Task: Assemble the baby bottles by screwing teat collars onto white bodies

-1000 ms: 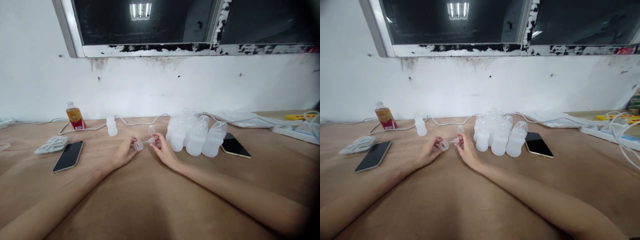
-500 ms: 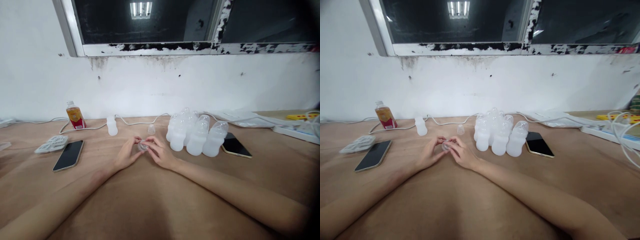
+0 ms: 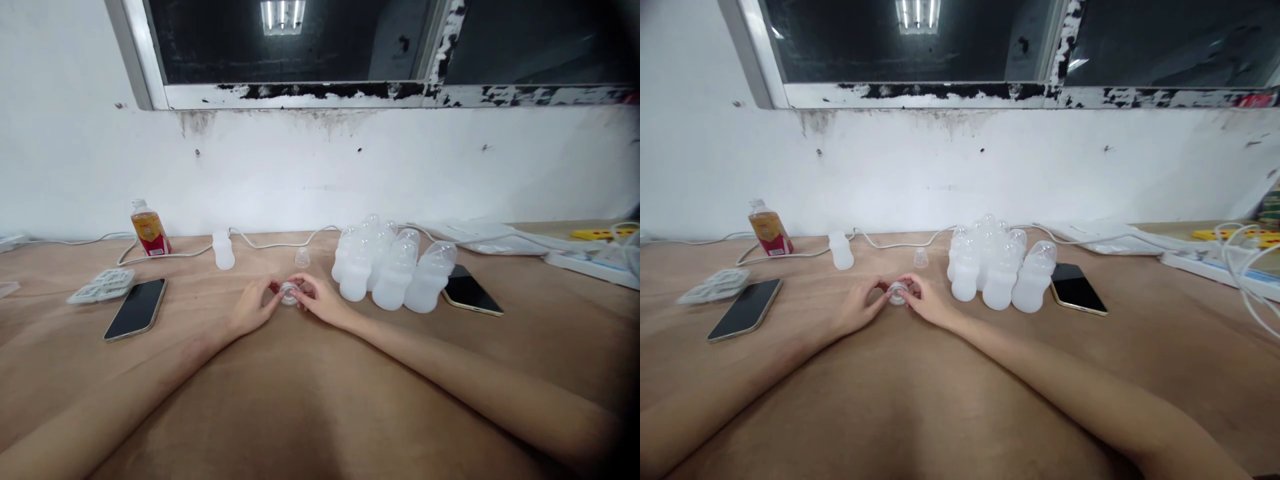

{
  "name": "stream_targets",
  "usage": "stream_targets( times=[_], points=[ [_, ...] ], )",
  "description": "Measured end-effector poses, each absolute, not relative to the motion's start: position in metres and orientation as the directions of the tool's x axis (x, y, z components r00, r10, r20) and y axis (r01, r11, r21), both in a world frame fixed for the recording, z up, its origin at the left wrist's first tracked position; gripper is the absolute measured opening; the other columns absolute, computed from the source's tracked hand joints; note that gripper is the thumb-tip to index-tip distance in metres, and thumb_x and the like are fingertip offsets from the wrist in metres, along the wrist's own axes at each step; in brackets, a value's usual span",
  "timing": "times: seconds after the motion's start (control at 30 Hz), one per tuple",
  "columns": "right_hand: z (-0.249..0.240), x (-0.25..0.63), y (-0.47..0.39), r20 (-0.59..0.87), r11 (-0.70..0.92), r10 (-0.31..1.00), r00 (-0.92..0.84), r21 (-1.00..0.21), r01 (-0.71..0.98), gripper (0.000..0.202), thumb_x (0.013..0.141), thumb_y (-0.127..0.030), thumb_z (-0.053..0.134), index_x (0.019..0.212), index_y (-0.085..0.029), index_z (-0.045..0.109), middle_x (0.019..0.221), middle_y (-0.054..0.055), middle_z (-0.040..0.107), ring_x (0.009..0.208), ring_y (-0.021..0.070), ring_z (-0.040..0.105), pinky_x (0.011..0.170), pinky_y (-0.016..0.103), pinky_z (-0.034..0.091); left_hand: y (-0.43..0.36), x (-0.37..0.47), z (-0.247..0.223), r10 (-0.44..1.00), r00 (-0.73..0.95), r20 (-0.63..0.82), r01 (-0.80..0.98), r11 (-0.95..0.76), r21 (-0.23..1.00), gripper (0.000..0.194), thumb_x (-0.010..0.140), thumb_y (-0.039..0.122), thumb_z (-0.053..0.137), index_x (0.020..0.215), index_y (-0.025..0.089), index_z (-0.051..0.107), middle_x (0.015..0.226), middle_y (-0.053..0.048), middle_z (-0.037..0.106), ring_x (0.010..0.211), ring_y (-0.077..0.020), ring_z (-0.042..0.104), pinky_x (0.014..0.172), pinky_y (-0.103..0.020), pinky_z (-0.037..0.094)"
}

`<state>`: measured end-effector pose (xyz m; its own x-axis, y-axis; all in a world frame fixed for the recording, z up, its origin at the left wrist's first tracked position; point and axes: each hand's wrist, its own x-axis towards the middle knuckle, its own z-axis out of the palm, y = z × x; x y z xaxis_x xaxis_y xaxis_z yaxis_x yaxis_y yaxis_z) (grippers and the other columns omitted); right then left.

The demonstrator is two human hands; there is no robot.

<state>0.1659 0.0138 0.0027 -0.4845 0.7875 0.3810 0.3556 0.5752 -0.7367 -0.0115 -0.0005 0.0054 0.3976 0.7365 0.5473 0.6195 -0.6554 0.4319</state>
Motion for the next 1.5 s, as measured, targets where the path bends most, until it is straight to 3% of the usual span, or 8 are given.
stream_targets(
  times=[0.23,0.57,0.8,1.13,1.5],
  points=[
    [0.007,0.162,0.007,0.514,0.690,0.723,-0.462,-0.494,0.530,0.015,0.077,-0.025,0.047,0.086,-0.016,0.055,0.079,0.003,0.057,0.067,0.0106,0.052,0.061,0.023,0.040,0.005,-0.011,0.001,0.788,0.387,0.479,0.646,-0.602,0.469,0.009,0.072,0.021,0.048,0.079,0.017,0.052,0.074,0.000,0.060,0.070,-0.0128,0.056,0.066,-0.025,0.042],
    [0.014,0.156,0.009,0.412,0.581,0.809,-0.418,-0.462,0.670,0.002,0.071,-0.014,0.050,0.070,-0.015,0.052,0.062,0.000,0.056,0.055,0.0087,0.049,0.051,0.019,0.034,0.008,-0.007,0.002,0.809,0.373,0.455,0.707,-0.565,0.426,0.007,0.069,0.019,0.048,0.075,0.018,0.051,0.069,0.002,0.059,0.064,-0.0122,0.055,0.060,-0.023,0.041],
    [0.009,0.160,0.008,0.434,0.650,0.751,-0.497,-0.358,0.670,0.016,0.083,-0.026,0.035,0.079,-0.017,0.047,0.067,0.001,0.057,0.058,0.0104,0.049,0.052,0.021,0.030,0.009,-0.007,0.000,0.796,0.390,0.463,0.711,-0.580,0.397,0.015,0.080,0.029,0.038,0.081,0.019,0.050,0.073,0.000,0.062,0.067,-0.0148,0.057,0.059,-0.025,0.041],
    [0.007,0.158,0.010,0.468,0.731,0.671,-0.576,-0.287,0.619,0.006,0.080,-0.020,0.035,0.076,-0.018,0.039,0.064,0.000,0.050,0.055,0.0101,0.043,0.050,0.021,0.029,0.008,-0.008,0.001,0.744,0.420,0.520,0.693,-0.632,0.346,0.006,0.075,0.024,0.046,0.075,0.019,0.049,0.074,0.001,0.058,0.072,-0.0143,0.054,0.068,-0.026,0.040],
    [0.010,0.162,0.002,0.314,0.720,0.686,-0.656,-0.168,0.673,0.020,0.079,-0.020,0.037,0.097,-0.017,0.041,0.078,0.004,0.059,0.064,0.0151,0.053,0.055,0.024,0.031,0.003,-0.009,0.005,0.724,0.503,0.472,0.583,-0.688,0.433,0.007,0.070,0.020,0.048,0.077,0.018,0.049,0.076,0.000,0.057,0.070,-0.0133,0.053,0.066,-0.026,0.040]
  ],
)
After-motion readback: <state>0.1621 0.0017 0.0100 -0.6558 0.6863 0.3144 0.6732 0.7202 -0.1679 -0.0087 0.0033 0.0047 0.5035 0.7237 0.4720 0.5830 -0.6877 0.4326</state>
